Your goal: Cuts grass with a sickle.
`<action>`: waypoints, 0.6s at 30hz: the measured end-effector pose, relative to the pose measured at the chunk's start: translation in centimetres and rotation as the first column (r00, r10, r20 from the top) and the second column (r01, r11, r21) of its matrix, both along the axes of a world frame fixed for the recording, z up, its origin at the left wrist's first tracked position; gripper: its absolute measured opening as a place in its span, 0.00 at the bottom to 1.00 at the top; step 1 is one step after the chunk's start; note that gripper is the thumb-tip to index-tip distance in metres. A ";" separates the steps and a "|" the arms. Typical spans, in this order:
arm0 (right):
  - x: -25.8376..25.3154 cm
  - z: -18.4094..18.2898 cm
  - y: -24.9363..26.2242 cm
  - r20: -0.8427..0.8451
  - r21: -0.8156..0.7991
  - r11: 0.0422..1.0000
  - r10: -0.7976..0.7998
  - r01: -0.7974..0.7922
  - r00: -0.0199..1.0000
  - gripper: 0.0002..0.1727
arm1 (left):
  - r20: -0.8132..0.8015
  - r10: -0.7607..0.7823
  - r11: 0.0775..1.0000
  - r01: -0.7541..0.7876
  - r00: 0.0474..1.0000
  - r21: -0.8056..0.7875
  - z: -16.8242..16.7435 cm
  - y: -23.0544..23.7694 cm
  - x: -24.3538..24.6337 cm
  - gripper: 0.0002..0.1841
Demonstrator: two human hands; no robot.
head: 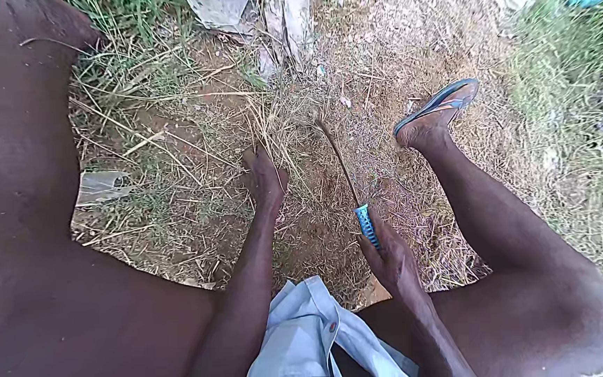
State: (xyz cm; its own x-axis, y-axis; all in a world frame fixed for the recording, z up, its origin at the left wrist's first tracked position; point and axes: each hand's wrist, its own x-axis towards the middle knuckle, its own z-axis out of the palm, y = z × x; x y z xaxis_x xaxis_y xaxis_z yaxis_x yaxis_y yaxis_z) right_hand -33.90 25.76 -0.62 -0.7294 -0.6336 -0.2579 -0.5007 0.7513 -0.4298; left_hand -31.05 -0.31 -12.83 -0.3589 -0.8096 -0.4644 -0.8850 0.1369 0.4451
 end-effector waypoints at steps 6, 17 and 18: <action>4.0 -0.1 0.8 -0.023 -0.013 0.996 0.083 -0.083 0.996 0.30 | -0.071 -0.004 0.999 0.007 0.997 0.051 0.1 -0.4 0.6 0.36; 3.1 -0.7 2.0 0.111 -0.087 0.994 0.081 -0.072 0.990 0.30 | -0.513 0.292 0.883 -0.021 0.807 0.470 1.5 -0.8 3.2 0.14; 3.0 -0.7 2.0 0.134 -0.102 0.993 0.074 -0.061 0.988 0.30 | -0.531 0.242 0.901 0.015 0.812 0.433 1.5 -0.8 2.9 0.15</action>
State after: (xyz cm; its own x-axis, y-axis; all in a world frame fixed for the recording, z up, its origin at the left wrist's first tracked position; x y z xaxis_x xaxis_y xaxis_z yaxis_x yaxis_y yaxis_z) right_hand -30.91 27.79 -1.35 -0.6461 -0.7071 -0.2873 -0.4801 0.6691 -0.5672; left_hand -28.11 -1.09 -11.29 -0.5743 -0.6492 -0.4987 -0.4573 -0.2508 0.8532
